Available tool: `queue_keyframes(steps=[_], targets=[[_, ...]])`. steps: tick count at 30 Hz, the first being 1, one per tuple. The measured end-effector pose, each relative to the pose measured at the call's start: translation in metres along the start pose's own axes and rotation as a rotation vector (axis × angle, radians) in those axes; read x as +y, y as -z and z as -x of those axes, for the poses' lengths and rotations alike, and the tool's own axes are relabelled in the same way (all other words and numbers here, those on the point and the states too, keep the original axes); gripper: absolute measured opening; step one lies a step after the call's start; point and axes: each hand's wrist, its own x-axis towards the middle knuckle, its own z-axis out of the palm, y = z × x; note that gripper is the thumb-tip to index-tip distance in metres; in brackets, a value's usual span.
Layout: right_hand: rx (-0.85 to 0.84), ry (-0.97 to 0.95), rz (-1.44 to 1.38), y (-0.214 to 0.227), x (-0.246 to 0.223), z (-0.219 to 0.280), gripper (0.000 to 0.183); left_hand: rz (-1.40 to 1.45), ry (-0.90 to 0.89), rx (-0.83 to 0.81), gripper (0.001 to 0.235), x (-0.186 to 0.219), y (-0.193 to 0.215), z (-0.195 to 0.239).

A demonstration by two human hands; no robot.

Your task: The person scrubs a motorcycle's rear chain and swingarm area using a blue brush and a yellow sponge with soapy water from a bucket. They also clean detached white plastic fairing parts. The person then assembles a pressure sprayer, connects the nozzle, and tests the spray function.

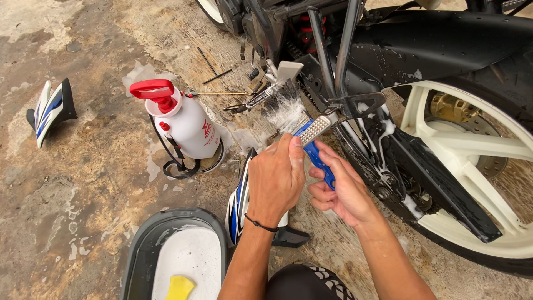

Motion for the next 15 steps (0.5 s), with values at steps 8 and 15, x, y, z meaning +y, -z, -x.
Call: queue_keyframes(steps=[8, 15], targets=[[0.002, 0.045, 0.206, -0.046, -0.02, -0.023, 0.052, 0.006, -0.032, -0.002, 0.035, 0.002, 0.005, -0.003], [-0.058, 0.128, 0.144, -0.06, -0.013, -0.028, 0.069, -0.125, 0.007, 0.01, 0.037, 0.003, 0.007, -0.002]])
